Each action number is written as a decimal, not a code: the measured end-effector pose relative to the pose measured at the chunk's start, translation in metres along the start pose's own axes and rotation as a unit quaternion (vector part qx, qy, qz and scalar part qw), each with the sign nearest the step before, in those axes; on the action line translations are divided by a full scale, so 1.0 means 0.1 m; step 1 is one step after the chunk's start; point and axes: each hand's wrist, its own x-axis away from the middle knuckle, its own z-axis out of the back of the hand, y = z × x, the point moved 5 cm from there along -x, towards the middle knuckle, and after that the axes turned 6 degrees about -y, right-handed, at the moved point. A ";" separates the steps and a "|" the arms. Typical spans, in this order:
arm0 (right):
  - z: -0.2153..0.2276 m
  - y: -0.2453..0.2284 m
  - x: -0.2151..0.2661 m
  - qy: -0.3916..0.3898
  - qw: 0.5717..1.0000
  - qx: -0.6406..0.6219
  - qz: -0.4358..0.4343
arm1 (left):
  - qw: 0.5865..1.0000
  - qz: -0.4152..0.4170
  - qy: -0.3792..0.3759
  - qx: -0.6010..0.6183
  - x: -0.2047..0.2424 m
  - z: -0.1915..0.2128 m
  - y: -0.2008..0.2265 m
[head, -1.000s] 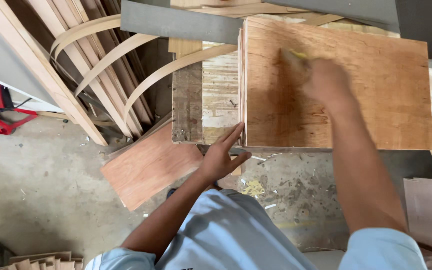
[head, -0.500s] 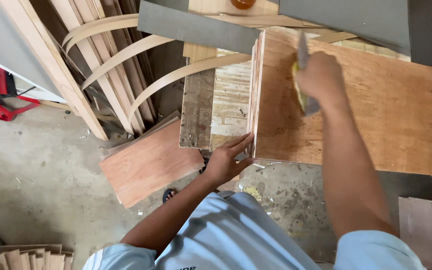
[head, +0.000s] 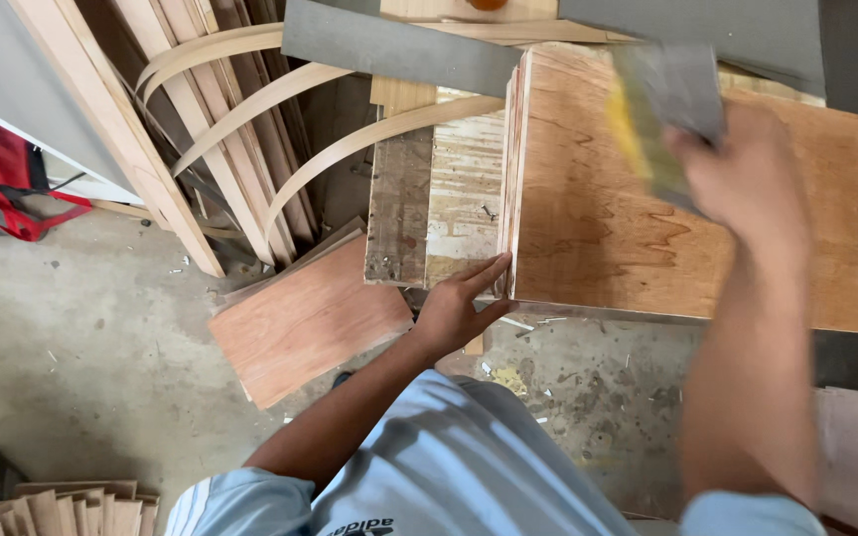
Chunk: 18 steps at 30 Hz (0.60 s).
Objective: The person pours a liquid adhesive onto a wood panel and spreads it across the surface using a scraper.
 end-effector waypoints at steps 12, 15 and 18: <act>-0.22 0.96 -0.09 0.069 0.910 0.345 0.218 | 1.000 0.005 -0.009 0.016 -0.02 0.03 0.03; -0.26 0.89 -0.03 0.019 0.909 0.269 0.317 | 0.999 0.025 -0.021 0.014 -0.02 0.02 0.03; -0.07 0.91 0.18 -0.118 0.983 0.143 -0.016 | 0.999 0.015 -0.026 0.020 0.01 0.06 0.10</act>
